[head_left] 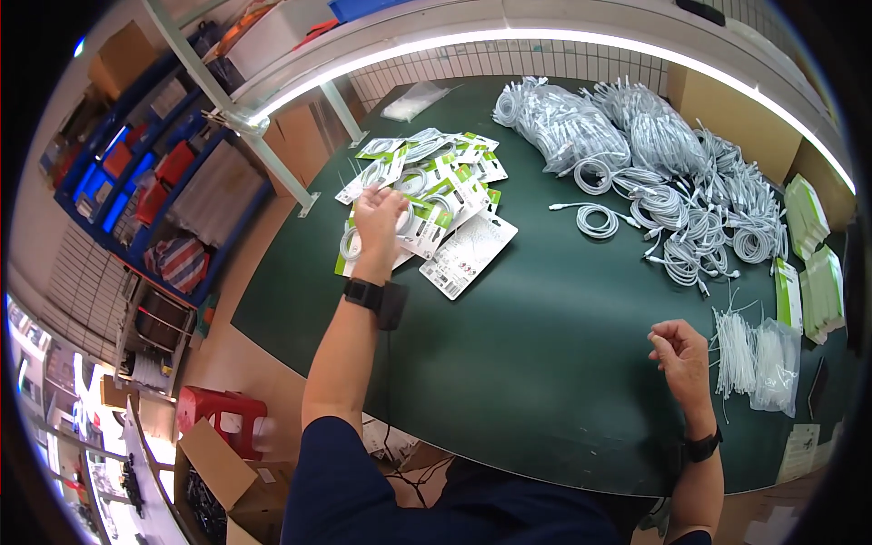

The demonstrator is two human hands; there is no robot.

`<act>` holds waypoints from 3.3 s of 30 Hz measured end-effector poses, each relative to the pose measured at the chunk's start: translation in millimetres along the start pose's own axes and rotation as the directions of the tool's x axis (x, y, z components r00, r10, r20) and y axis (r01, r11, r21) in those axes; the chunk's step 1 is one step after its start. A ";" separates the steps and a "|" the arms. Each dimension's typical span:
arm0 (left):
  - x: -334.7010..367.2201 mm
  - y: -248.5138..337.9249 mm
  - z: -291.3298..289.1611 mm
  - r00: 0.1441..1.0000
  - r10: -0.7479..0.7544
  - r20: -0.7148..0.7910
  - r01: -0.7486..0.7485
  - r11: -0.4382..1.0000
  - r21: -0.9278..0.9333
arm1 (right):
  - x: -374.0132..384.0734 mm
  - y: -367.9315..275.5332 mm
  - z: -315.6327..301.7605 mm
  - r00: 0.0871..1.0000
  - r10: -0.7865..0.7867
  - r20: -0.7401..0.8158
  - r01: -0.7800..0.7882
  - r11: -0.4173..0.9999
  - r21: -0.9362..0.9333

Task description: The person packages a USB cable by placing it onto a card, threading a zip tie through the holes, and pulling it tight. They repeat this process with another cable and card before stacking the finished packages and setting them aside.

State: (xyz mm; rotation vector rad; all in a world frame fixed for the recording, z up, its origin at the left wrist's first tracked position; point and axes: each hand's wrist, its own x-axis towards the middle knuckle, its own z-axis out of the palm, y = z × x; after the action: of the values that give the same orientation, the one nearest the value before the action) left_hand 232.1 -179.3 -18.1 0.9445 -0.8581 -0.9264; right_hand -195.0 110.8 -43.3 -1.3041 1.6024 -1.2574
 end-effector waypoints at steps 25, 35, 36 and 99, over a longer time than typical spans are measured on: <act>-242.6 29.5 135.8 0.035 -0.307 0.951 -0.298 0.905 0.303 | -22.1 -60.2 -39.2 0.952 -0.268 0.150 0.302 0.906 -0.297; -251.5 -1.3 146.0 0.000 -0.462 0.887 -0.186 0.871 0.454 | -2.8 -4.6 -278.8 0.852 0.097 -0.514 -0.292 0.904 -0.313; -251.2 -4.0 146.4 0.002 -0.467 0.884 -0.185 0.869 0.459 | 7.2 10.4 -303.9 0.816 0.142 -0.560 -0.353 0.890 -0.289; -267.3 -20.4 225.5 0.270 -0.449 0.852 0.570 0.788 0.235 | 30.2 -54.5 -106.4 0.999 -0.049 -0.012 0.048 0.997 -0.066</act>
State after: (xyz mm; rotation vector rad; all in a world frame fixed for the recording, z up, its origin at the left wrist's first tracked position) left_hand -70.6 -3.0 -10.7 0.5600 -1.3781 -2.1667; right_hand -285.8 106.7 40.0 -1.3853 1.6426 -1.2550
